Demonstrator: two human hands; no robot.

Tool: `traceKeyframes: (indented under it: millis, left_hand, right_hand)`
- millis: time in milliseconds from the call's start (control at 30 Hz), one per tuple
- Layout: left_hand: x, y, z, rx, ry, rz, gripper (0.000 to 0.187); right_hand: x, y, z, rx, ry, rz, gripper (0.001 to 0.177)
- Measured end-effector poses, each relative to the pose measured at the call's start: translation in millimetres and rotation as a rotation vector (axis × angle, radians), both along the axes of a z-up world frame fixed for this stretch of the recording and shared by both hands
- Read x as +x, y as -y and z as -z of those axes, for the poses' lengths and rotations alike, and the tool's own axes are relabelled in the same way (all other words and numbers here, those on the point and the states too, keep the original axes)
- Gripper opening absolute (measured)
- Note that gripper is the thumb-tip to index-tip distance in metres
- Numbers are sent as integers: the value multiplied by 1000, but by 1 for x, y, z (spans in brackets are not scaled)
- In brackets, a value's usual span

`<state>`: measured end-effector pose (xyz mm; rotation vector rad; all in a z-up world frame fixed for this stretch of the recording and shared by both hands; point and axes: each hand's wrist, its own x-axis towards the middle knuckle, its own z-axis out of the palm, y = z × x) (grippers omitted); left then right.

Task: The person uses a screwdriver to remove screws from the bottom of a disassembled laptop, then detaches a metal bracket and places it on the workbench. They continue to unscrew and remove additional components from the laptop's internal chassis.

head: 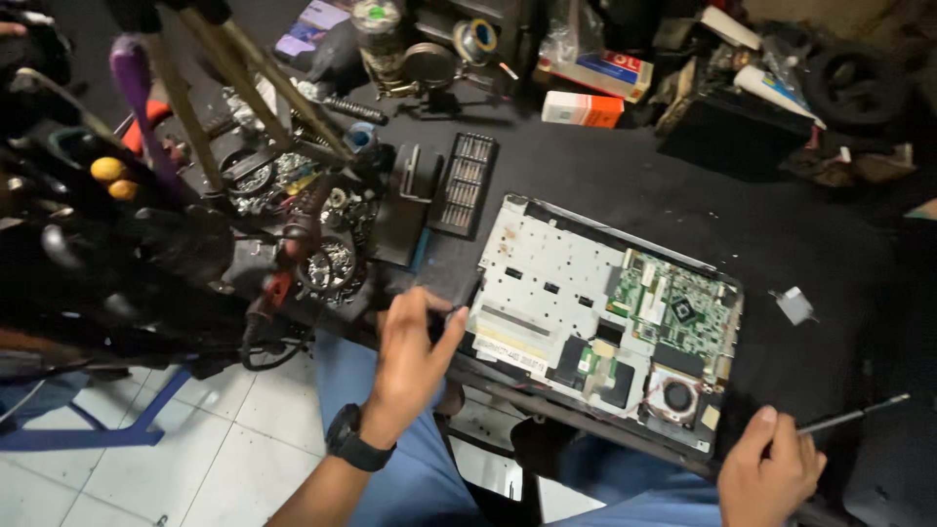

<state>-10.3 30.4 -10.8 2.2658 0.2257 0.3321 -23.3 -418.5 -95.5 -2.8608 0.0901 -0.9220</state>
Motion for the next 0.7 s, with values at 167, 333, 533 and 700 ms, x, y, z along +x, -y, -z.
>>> traceKeyframes:
  millis: [167, 333, 533, 700]
  left_hand:
    - [3, 5, -1, 13, 19, -31, 24]
    - [5, 12, -5, -11, 9, -68, 26]
    - [7, 17, 1, 24, 42, -136, 26]
    - [8, 18, 0, 25, 26, -147, 29]
  right_hand:
    - [1, 11, 14, -3, 5, 7, 37]
    - [-1, 10, 11, 30, -21, 19, 38]
    - [-4, 2, 3, 59, -95, 78, 44]
    - [-2, -6, -6, 93, -111, 83, 48]
